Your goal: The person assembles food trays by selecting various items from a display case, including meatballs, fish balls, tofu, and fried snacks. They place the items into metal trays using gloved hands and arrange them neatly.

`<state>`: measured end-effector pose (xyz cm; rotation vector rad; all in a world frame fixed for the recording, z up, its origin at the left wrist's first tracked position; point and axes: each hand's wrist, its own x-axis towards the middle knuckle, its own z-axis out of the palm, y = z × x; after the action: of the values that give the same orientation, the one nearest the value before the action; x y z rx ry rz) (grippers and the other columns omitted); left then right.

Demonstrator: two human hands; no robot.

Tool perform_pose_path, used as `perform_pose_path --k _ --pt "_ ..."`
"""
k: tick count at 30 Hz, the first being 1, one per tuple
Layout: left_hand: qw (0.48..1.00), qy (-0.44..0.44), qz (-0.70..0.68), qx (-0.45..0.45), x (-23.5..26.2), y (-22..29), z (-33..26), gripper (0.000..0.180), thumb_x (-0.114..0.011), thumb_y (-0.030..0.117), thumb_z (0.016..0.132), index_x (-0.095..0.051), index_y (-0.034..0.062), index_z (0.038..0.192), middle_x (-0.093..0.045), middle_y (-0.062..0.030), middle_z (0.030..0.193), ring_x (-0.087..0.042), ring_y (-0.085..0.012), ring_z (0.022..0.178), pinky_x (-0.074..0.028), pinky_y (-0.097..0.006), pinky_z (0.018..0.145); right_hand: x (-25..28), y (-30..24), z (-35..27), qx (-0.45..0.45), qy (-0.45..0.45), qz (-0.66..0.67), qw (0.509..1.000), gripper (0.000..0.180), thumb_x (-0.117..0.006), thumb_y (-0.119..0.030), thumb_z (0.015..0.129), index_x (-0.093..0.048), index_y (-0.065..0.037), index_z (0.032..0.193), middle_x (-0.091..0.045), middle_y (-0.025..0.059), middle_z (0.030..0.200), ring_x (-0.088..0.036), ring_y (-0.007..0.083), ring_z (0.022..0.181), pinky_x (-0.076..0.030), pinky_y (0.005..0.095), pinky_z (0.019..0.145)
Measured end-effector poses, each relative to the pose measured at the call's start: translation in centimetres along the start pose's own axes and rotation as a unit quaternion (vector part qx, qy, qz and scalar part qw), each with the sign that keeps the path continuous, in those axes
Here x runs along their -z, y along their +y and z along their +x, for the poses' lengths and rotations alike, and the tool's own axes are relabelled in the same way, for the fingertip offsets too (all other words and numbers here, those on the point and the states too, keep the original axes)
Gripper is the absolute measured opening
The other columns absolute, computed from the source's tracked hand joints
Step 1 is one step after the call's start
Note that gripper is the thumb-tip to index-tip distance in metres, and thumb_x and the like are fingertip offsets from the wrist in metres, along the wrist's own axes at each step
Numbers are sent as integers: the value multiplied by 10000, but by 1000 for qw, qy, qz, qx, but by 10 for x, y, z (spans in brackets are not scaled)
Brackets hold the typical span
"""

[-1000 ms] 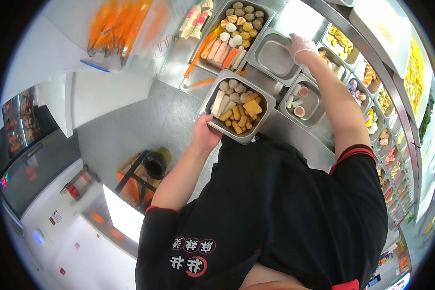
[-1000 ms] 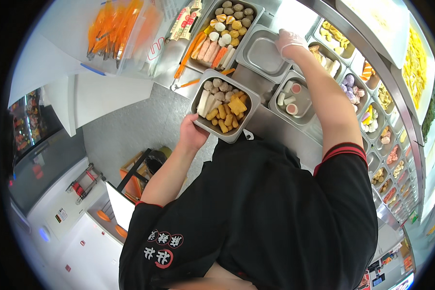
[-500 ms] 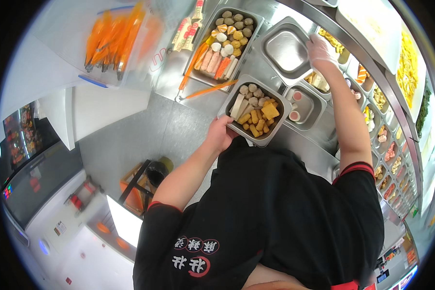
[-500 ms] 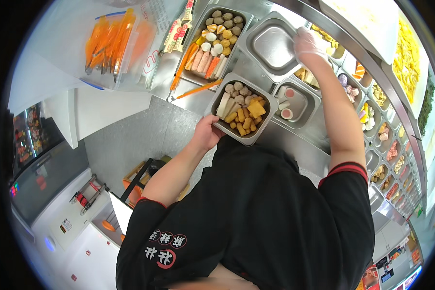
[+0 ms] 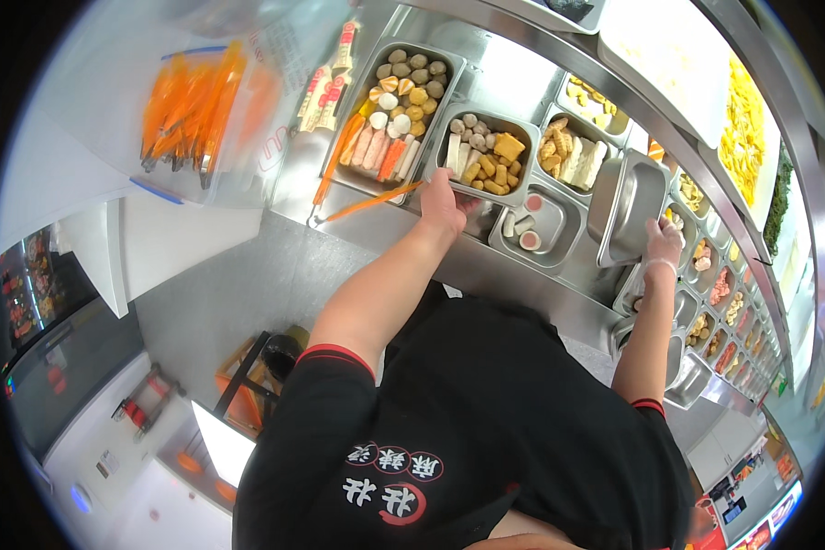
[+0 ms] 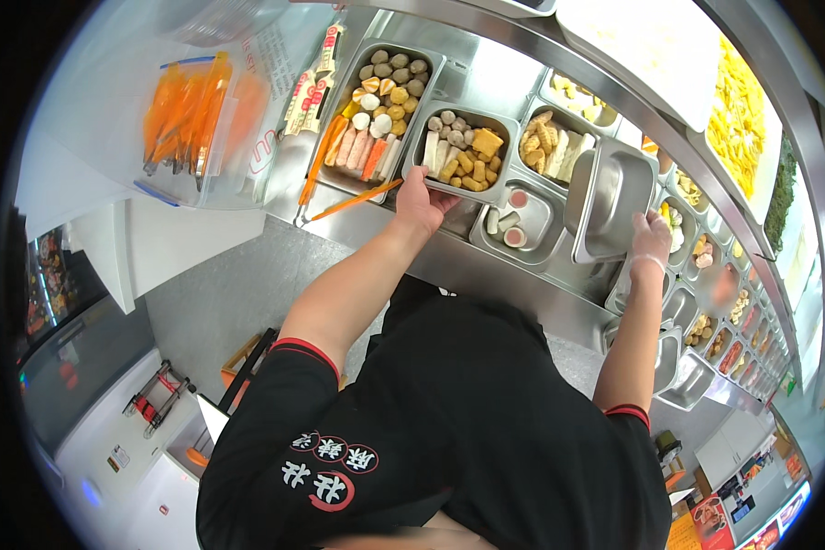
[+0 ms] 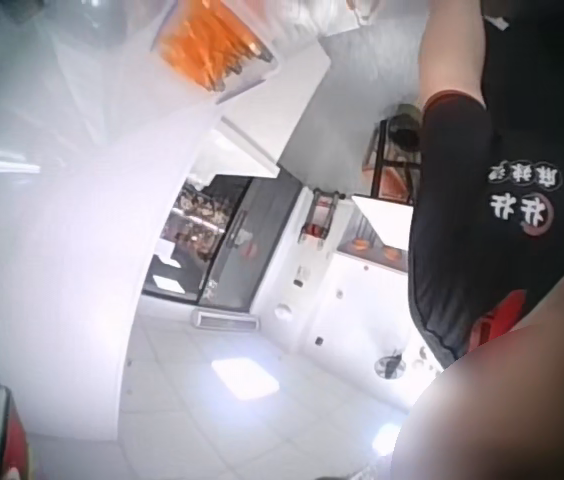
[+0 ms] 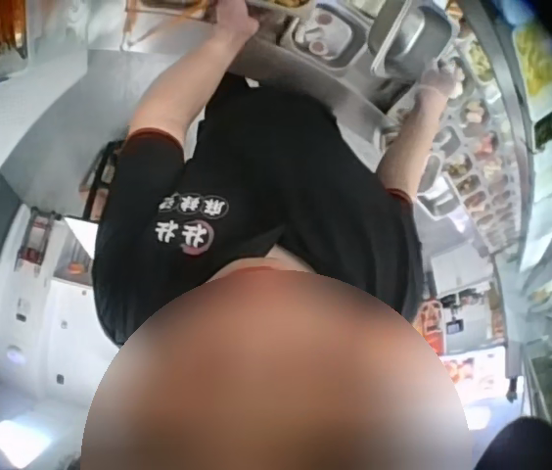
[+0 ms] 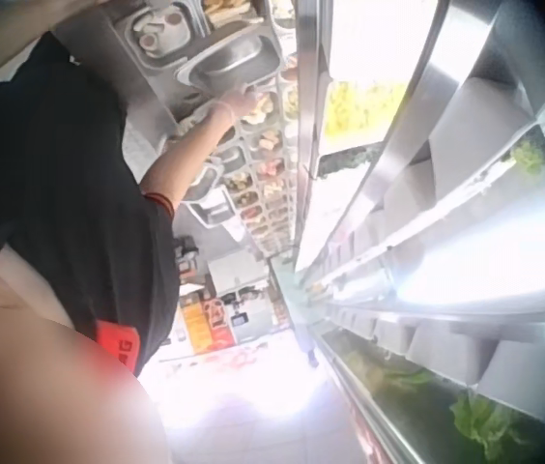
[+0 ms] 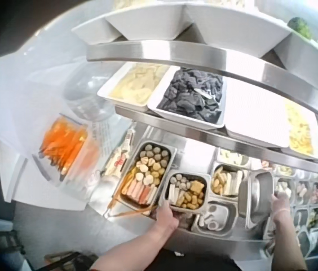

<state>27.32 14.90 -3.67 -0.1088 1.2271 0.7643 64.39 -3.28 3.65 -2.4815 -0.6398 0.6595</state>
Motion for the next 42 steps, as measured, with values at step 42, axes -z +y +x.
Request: perform_pose_path --k 42 --pt "298 -222 783 -498 79 3 -56 325 -724 298 891 -687 85 1134 -606 -117 1052 -572 -311 1067 -442 -448 996 -22 -34 -52 54 -45 66 995 176 -606 -97 985 -682 21 1091 -643 51 856 -555 164 812 -456 317 824"
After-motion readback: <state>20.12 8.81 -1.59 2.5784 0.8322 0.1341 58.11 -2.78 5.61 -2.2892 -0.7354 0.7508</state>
